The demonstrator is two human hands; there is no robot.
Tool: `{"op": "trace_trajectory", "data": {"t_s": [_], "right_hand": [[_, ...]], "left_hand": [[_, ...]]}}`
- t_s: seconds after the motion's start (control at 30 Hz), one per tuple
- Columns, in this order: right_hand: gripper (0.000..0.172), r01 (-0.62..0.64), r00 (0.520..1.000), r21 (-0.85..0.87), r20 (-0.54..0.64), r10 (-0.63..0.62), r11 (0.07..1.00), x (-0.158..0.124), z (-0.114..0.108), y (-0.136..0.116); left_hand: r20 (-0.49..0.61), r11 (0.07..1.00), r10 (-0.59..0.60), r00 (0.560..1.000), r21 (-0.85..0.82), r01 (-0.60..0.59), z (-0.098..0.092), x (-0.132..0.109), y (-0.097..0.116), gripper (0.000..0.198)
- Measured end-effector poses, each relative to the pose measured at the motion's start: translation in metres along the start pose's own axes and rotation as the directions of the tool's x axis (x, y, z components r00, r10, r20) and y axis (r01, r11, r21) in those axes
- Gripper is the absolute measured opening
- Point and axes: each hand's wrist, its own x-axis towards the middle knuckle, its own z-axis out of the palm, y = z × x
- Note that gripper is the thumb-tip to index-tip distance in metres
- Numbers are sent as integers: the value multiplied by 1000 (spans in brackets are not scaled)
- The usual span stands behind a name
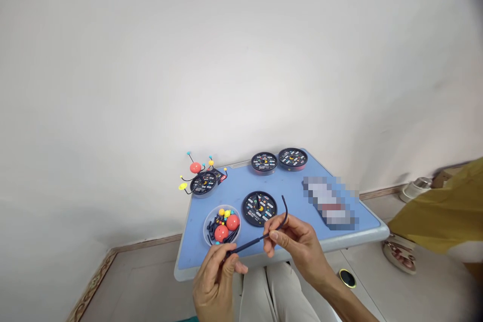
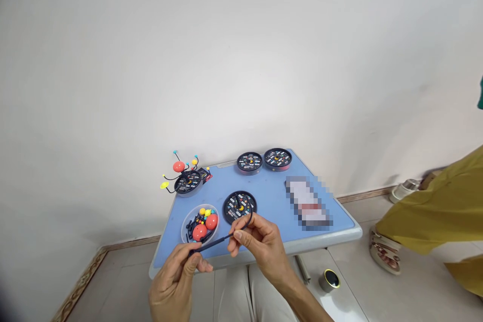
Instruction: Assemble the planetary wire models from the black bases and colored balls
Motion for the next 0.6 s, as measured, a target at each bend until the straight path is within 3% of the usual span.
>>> {"op": "trace_trajectory", "data": {"t_s": [0.2,0.6], "right_hand": [[13,28,1000,0,14,-28,1000,-1,1,-2],[14,41,999,-9,-2,-41,999,0,3,-2]], "left_hand": [[43,999,-41,998,-24,42,-1,3,-3,20],[-26,988,-125,992,-90,122,6,0,1,21]]}}
